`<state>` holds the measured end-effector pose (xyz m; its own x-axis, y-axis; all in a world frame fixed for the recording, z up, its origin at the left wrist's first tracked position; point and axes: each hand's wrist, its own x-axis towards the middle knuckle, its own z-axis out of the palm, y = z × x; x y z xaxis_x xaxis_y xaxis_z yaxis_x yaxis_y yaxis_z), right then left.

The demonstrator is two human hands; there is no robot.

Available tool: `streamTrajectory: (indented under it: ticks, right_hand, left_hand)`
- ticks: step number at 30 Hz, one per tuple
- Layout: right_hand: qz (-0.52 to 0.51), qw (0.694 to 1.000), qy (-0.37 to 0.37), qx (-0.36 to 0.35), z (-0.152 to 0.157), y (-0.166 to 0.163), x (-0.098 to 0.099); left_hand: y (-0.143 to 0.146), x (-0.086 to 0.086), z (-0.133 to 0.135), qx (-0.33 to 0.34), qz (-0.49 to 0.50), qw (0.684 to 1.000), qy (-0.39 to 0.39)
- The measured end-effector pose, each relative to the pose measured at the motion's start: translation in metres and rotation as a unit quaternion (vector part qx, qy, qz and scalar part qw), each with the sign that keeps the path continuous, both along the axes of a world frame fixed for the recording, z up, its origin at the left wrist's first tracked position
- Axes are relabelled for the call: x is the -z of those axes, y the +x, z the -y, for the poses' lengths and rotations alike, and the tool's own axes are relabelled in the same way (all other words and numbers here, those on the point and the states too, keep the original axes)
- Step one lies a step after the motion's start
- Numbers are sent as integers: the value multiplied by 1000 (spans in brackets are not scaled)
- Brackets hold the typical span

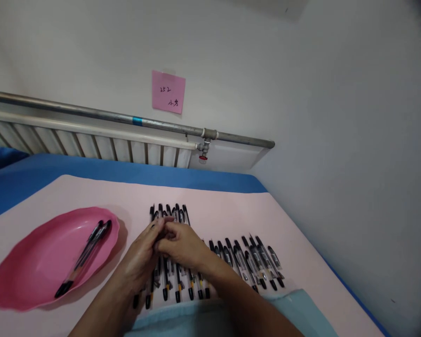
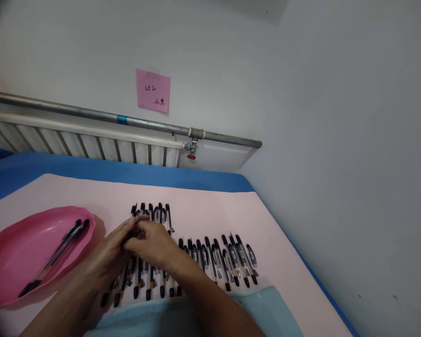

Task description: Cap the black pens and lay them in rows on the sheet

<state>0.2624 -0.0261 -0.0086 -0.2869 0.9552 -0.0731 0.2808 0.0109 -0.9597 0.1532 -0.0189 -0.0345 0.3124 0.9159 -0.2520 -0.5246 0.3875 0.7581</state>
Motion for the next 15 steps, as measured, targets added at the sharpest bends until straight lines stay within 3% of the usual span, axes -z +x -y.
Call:
streamTrajectory:
  ticks: [3, 6, 7, 11, 15]
  right_hand:
    - [2, 997, -41, 65, -12, 20, 1]
    - [154, 965, -24, 210, -29, 51, 9]
    - [180, 956, -28, 229, -34, 62, 14]
    - [244, 940, -23, 237, -45, 86, 35]
    - [289, 932, -6, 218, -48, 84, 43]
  left_hand:
    - [-3, -2, -4, -19, -27, 999, 11]
    - [-10, -5, -10, -69, -65, 996, -1]
    - [-12, -6, -12, -76, -71, 995, -7]
    - [-16, -11, -13, -72, -79, 994, -19]
    - [-24, -17, -14, -79, -85, 993, -8]
